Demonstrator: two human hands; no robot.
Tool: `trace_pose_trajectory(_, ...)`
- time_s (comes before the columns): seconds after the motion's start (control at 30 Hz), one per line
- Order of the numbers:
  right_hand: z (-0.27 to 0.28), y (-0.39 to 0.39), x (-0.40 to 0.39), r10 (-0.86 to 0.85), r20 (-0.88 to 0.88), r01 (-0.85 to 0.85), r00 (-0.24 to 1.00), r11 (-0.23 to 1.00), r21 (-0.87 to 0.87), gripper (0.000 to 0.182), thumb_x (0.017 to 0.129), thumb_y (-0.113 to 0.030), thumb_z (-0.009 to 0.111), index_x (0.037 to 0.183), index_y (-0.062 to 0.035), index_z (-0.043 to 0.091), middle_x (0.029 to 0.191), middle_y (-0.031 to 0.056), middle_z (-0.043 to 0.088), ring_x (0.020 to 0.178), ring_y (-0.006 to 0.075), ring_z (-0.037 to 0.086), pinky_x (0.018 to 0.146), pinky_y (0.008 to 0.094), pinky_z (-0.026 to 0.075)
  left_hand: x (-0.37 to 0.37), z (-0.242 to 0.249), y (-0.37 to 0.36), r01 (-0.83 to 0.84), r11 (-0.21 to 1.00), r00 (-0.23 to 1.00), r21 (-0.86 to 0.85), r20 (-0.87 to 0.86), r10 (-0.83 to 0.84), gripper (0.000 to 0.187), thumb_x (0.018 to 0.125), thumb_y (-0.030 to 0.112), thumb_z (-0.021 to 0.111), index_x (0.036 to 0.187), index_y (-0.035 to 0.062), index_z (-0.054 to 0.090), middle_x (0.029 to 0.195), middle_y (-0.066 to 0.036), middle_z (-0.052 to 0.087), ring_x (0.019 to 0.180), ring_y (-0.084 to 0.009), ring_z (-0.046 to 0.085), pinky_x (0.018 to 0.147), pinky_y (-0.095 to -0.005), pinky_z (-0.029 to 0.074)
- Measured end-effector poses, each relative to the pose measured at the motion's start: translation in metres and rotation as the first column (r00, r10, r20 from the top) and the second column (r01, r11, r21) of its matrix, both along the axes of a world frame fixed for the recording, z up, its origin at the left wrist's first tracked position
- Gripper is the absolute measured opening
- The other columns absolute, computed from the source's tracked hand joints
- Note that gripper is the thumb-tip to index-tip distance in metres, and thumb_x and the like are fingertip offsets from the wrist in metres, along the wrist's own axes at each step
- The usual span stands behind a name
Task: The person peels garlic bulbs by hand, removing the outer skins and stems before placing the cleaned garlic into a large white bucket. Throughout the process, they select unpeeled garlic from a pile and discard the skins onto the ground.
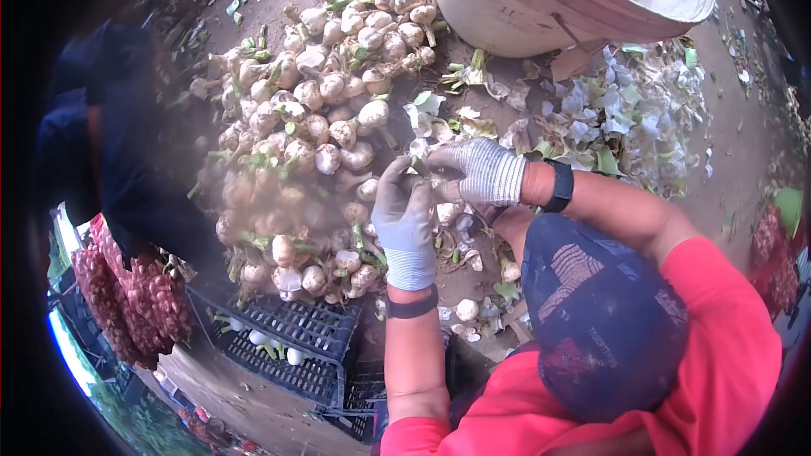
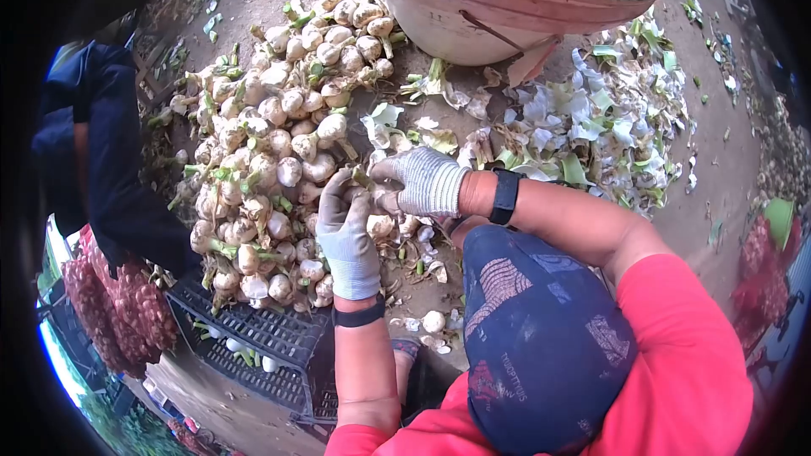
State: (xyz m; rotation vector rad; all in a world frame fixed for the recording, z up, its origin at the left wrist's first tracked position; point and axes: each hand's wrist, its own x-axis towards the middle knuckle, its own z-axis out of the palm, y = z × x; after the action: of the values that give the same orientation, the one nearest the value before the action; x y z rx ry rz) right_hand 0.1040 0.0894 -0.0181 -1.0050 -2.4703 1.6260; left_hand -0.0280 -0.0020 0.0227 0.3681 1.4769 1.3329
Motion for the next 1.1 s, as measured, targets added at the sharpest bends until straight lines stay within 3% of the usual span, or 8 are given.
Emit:
trace_pose_trajectory(0.2,0.023,0.008,0.014,-0.329,-0.072,0.232,0.941,0.789,-0.569,0.034,0.08,-0.029,0.065,0.097,0.0007,0.062,0.088,0.0102,0.066,0.081,0.0178,0.063,0.071,0.0305,0.05,-0.005,0.008,-0.009,0.184,0.944,0.976,0.275,0.059,-0.208,0.038,0.086,0.002,0.053,0.123,0.0004,0.048,0.103,-0.007,0.057,0.089,-0.0134,0.054,0.079,-0.0282,0.047)
trace_pose_trajectory(0.33,0.018,0.007,0.012,-0.259,0.015,0.217,0.966,0.775,-0.593,0.032,0.081,-0.028,0.065,0.097,-0.0007,0.064,0.074,0.0041,0.065,0.064,0.0093,0.059,0.057,0.0261,0.048,0.006,-0.016,-0.007,-0.476,0.83,0.767,0.29,0.598,0.231,0.038,0.089,0.014,0.05,0.125,0.002,0.046,0.107,-0.01,0.058,0.099,-0.0178,0.052,0.077,-0.0284,0.044)
trace_pose_trajectory(0.53,0.018,0.01,0.026,-0.474,0.116,0.389,0.873,0.534,-0.751,0.019,0.087,-0.022,0.062,0.093,-0.0036,0.066,0.064,-0.0021,0.058,0.054,0.0031,0.051,0.046,0.0197,0.041,0.022,-0.017,0.002,-0.49,0.832,0.786,0.26,0.545,0.293,0.035,0.089,0.018,0.052,0.12,0.0027,0.05,0.115,-0.012,0.056,0.102,-0.0219,0.052,0.091,-0.0366,0.04)
trace_pose_trajectory(0.67,0.022,0.014,0.028,-0.493,0.068,0.372,0.868,0.552,-0.746,0.021,0.087,-0.022,0.063,0.097,-0.0045,0.064,0.068,-0.0038,0.059,0.054,0.002,0.049,0.045,0.0186,0.04,0.023,-0.011,-0.008,-0.009,1.0,1.0,0.029,-0.022,0.01,0.044,0.085,0.015,0.059,0.124,0.0014,0.047,0.114,-0.01,0.056,0.1,-0.0156,0.054,0.087,-0.0303,0.046)
trace_pose_trajectory(0.7,0.024,0.014,0.025,-0.458,0.037,0.326,0.888,0.571,-0.754,0.022,0.087,-0.023,0.063,0.098,-0.0038,0.064,0.069,-0.0039,0.059,0.054,0.0019,0.049,0.046,0.0184,0.04,0.027,-0.014,-0.013,0.065,0.993,0.991,0.096,0.107,-0.075,0.049,0.081,0.01,0.063,0.126,0.0016,0.045,0.113,-0.008,0.055,0.099,-0.0135,0.055,0.085,-0.0285,0.048)
trace_pose_trajectory(0.83,0.046,0.013,0.018,-0.452,0.031,0.324,0.891,0.588,-0.741,0.027,0.086,-0.03,0.064,0.099,-0.0051,0.064,0.075,-0.0035,0.061,0.061,0.0013,0.051,0.049,0.0187,0.041,0.032,-0.017,-0.008,-0.083,0.991,0.981,0.102,0.184,0.063,0.055,0.072,-0.004,0.068,0.122,0.0024,0.048,0.116,-0.01,0.051,0.103,-0.018,0.053,0.089,-0.0314,0.044)
trace_pose_trajectory(0.9,0.034,0.01,0.013,-0.469,-0.219,0.303,0.856,0.797,-0.523,0.042,0.083,-0.046,0.062,0.077,-0.0044,0.064,0.058,-0.0003,0.056,0.052,0.0059,0.052,0.045,0.0222,0.042,0.03,-0.028,-0.007,0.144,0.961,0.916,0.234,-0.399,-0.04,0.057,0.067,-0.004,0.07,0.119,0.0023,0.05,0.114,-0.011,0.049,0.104,-0.0207,0.051,0.091,-0.0344,0.042)
trace_pose_trajectory(1.1,0.039,0.018,0.02,-0.257,0.018,0.229,0.966,0.822,-0.522,0.038,0.089,-0.037,0.056,0.078,-0.0009,0.062,0.059,0.0024,0.057,0.057,0.008,0.057,0.051,0.0255,0.047,0.023,-0.022,-0.011,0.278,0.93,0.792,0.239,-0.605,-0.081,0.056,0.062,-0.008,0.062,0.117,0.0027,0.054,0.115,-0.009,0.047,0.107,-0.0199,0.048,0.094,-0.0322,0.039)
